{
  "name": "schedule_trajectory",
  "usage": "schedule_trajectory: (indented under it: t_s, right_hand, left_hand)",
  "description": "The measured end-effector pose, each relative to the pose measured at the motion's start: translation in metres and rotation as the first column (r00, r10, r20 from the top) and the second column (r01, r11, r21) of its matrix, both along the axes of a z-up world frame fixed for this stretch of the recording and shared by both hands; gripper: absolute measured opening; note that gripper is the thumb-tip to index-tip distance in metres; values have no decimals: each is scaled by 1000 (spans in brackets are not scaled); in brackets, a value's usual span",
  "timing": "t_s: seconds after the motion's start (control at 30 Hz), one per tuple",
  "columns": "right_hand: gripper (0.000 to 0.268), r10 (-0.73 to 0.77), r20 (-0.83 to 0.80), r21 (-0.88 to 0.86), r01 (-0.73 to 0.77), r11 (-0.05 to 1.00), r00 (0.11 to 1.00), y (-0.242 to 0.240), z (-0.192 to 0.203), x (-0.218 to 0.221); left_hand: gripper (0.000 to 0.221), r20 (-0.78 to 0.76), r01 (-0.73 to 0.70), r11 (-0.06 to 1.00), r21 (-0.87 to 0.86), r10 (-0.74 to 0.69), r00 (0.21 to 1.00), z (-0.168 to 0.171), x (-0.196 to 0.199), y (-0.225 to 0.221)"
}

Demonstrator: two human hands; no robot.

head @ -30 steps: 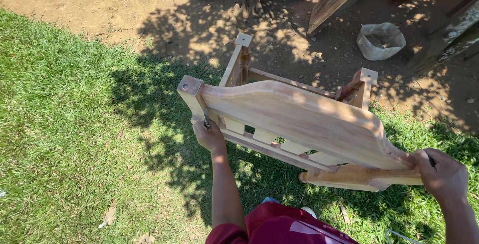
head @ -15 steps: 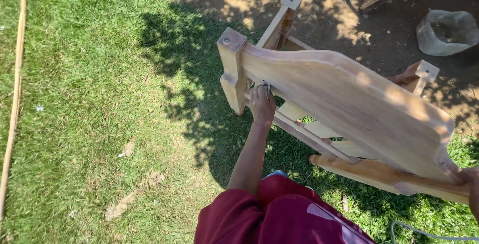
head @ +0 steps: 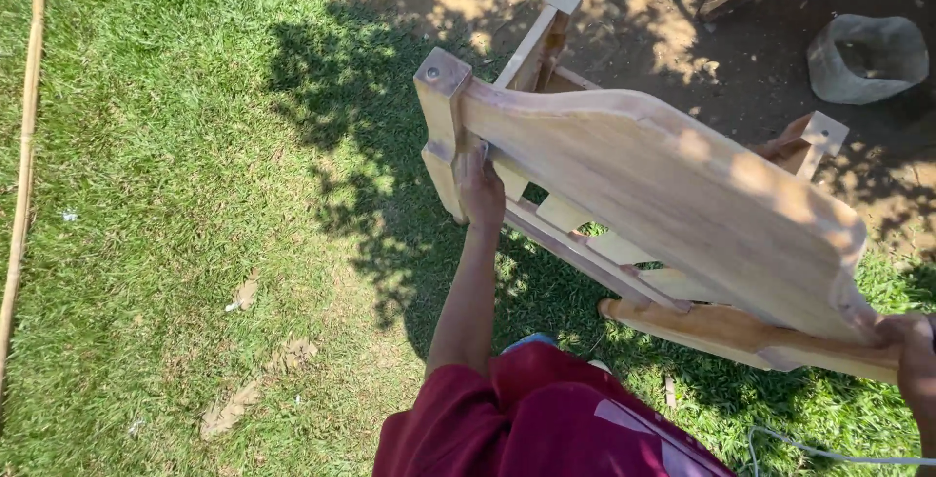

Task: Sanding the surfaces of a wooden chair using sandpaper.

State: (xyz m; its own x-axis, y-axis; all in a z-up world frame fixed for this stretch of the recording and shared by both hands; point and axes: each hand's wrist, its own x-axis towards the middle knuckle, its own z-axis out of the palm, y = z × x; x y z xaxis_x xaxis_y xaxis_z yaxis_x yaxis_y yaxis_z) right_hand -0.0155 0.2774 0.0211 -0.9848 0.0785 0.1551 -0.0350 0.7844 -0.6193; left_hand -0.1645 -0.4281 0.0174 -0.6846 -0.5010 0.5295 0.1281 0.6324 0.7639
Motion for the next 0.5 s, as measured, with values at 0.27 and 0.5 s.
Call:
schedule_trajectory:
  t_s: [0.27,0.5]
  right_hand:
    - [35,-261,74,165,247,955,962,-162,141,21]
    - [36,-370,124,362,306,881,921,-165,141,19]
  left_hand:
    - [6,-18,20,993,115,-18,1000,22,19,51]
    - [9,19,242,970,19,-242,970,21,61,121]
